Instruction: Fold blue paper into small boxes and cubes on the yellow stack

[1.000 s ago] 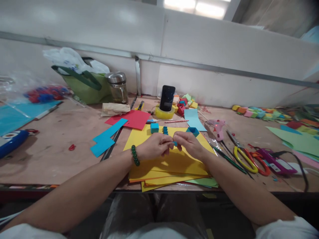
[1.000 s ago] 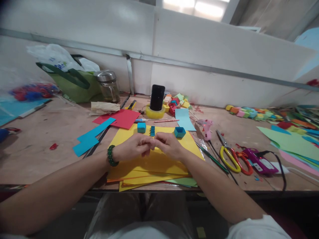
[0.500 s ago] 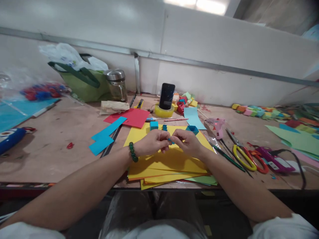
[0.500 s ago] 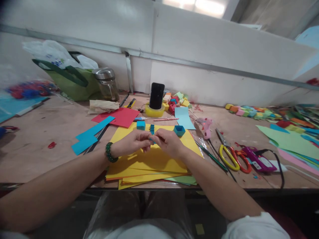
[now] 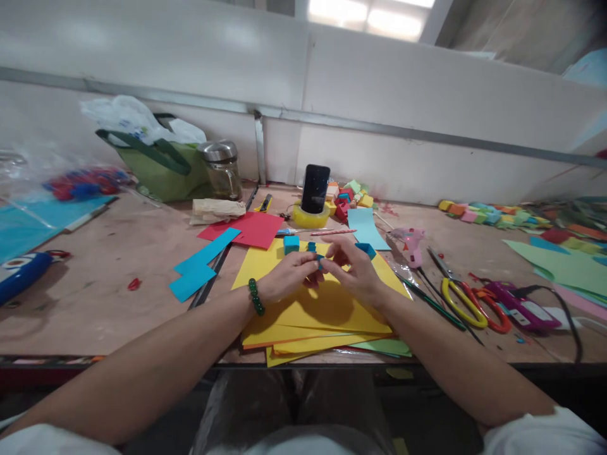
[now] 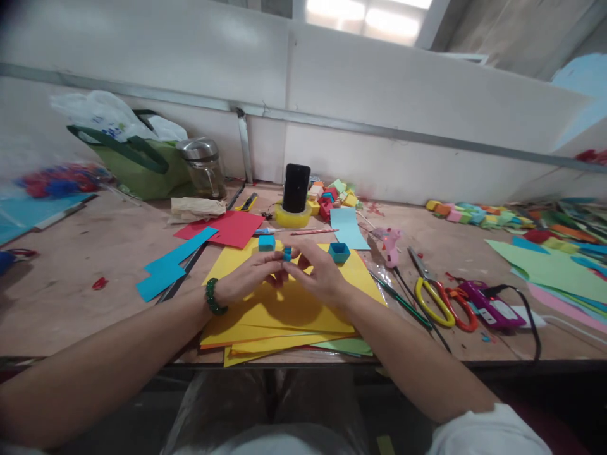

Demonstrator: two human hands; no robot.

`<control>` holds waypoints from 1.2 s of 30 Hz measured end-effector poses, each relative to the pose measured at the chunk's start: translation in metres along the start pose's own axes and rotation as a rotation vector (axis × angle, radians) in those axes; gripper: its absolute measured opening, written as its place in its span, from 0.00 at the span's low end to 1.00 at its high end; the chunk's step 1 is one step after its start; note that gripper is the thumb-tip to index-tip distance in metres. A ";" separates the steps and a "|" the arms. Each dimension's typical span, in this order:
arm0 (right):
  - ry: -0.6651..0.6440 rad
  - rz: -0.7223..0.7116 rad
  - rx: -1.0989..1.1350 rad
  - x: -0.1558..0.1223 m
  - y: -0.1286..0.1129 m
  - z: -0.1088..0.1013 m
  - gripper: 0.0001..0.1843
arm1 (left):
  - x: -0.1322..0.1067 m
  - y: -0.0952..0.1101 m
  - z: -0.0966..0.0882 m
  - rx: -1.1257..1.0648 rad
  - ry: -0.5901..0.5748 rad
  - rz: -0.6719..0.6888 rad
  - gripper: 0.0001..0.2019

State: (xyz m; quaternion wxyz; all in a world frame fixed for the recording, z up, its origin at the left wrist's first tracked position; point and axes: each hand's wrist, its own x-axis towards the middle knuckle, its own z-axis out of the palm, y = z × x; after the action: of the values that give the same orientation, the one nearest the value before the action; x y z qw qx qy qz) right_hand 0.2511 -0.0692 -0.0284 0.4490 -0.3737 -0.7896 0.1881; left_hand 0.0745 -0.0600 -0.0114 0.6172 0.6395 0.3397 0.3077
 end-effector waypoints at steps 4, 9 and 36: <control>-0.006 -0.110 -0.032 0.002 0.001 -0.003 0.09 | 0.000 -0.003 -0.001 0.014 -0.033 0.038 0.07; 0.001 -0.107 -0.049 0.003 0.003 -0.006 0.11 | 0.003 -0.007 -0.001 -0.054 -0.085 -0.020 0.08; 0.049 -0.063 -0.190 0.001 0.003 -0.002 0.06 | 0.002 -0.004 0.000 0.086 0.018 -0.011 0.10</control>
State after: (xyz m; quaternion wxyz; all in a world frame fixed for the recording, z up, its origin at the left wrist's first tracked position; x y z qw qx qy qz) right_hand 0.2538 -0.0665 -0.0289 0.4366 -0.3940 -0.8039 0.0890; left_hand 0.0756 -0.0589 -0.0154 0.5877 0.6609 0.3617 0.2950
